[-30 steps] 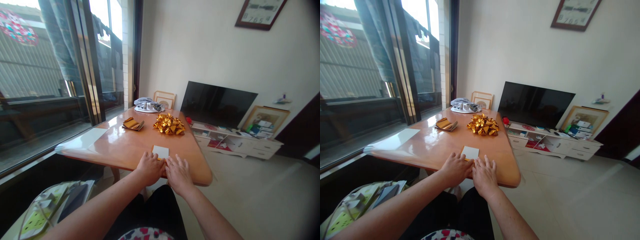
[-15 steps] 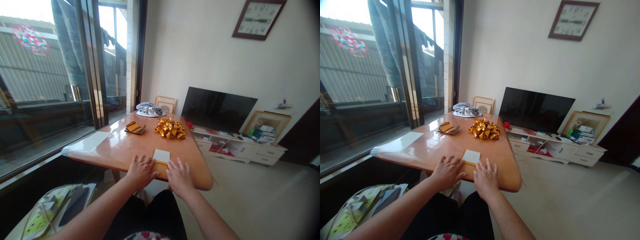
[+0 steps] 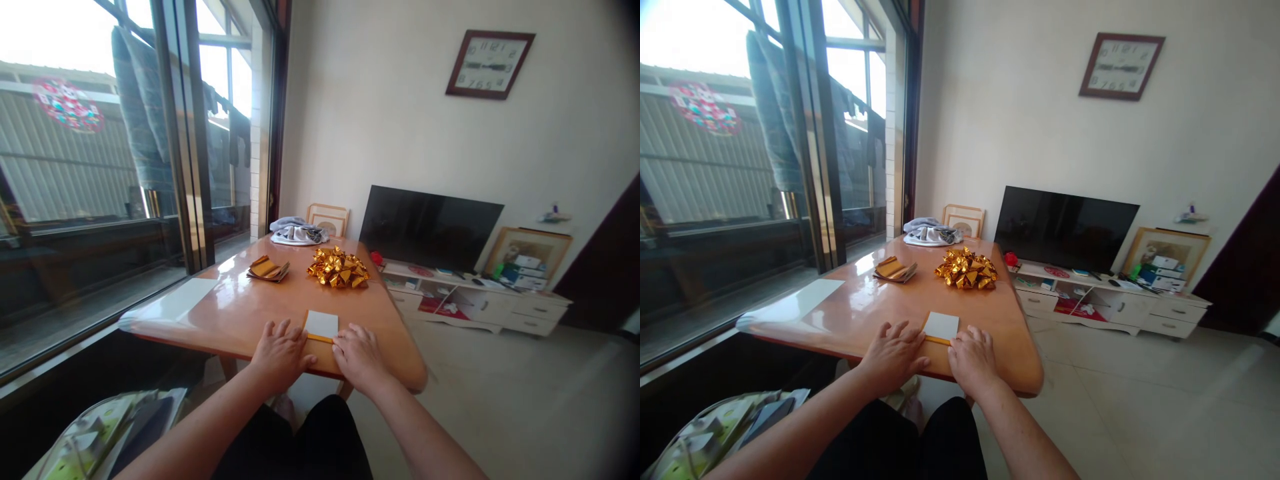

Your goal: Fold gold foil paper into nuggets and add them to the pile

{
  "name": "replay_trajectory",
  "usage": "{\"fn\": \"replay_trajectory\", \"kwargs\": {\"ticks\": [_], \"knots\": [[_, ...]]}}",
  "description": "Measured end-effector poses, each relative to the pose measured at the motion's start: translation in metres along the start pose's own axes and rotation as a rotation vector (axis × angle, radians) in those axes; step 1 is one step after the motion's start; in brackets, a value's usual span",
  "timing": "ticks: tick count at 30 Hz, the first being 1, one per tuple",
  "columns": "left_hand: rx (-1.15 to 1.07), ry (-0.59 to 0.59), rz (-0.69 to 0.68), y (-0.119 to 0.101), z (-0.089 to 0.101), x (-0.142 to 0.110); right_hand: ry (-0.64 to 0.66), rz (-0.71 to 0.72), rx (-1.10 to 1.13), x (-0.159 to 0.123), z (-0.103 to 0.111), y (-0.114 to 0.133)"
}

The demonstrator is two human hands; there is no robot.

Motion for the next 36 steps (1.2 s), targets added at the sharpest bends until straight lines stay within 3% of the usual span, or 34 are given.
{"fn": "replay_trajectory", "kwargs": {"ticks": [6, 13, 17, 25, 36], "knots": [[0.026, 0.004, 0.030, -0.012, -0.001, 0.009, -0.016, 0.005, -0.008, -0.001, 0.004, 0.008], [-0.014, 0.029, -0.242, -0.031, -0.023, 0.013, -0.027, 0.003, -0.009, 0.000, -0.003, 0.007], [-0.035, 0.007, -0.191, -0.023, -0.029, 0.007, -0.041, -0.008, 0.000, -0.001, -0.005, 0.006], [-0.115, 0.004, -0.147, -0.022, -0.018, 0.003, -0.112, -0.052, 0.047, -0.008, -0.012, 0.011], [-0.128, -0.032, -0.079, -0.019, -0.001, 0.032, -0.095, -0.119, 0.138, 0.005, -0.007, -0.002]]}}
Point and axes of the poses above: each hand's wrist, its own x-axis towards the middle knuckle, its own z-axis out of the back of the hand, y = z × x, the point moved 2 cm from there along x, towards the middle knuckle, and after that the axes turned 14 degrees about -x, right-handed, at the moved point
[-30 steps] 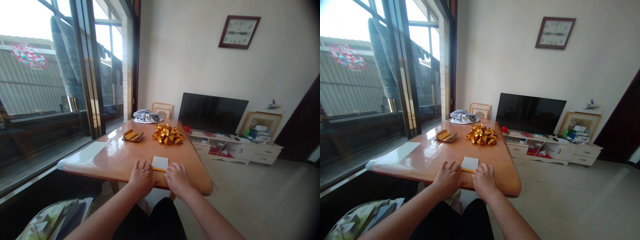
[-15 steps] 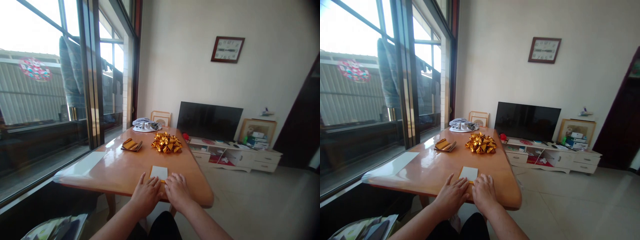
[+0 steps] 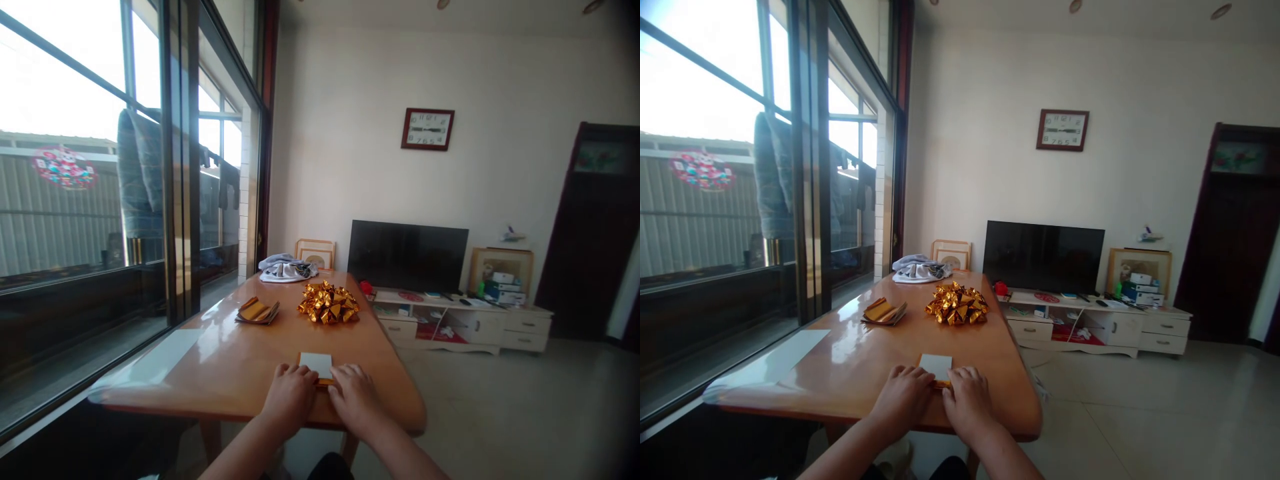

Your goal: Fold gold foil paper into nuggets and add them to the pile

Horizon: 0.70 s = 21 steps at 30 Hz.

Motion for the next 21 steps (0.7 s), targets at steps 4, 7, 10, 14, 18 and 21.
{"fn": "replay_trajectory", "kwargs": {"ticks": [4, 7, 10, 14, 18, 21], "knots": [[-0.019, 0.001, 0.032, 0.008, 0.002, 0.006, 0.035, -0.006, 0.047, -0.005, -0.002, -0.004], [-0.040, 0.020, 0.037, 0.014, -0.001, 0.008, 0.044, -0.016, 0.089, -0.007, -0.006, -0.009], [-0.069, 0.021, 0.035, 0.017, -0.002, 0.009, 0.026, -0.023, 0.128, -0.007, -0.007, -0.011], [-0.122, -0.005, 0.046, 0.016, 0.004, 0.009, -0.055, -0.019, 0.217, -0.005, -0.007, -0.012], [-0.196, -0.025, 0.057, 0.015, 0.018, 0.007, -0.134, -0.065, 0.434, -0.004, -0.007, -0.012], [-0.252, -0.028, 0.070, 0.016, 0.028, 0.005, -0.142, -0.107, 0.609, -0.004, -0.002, -0.012]]}}
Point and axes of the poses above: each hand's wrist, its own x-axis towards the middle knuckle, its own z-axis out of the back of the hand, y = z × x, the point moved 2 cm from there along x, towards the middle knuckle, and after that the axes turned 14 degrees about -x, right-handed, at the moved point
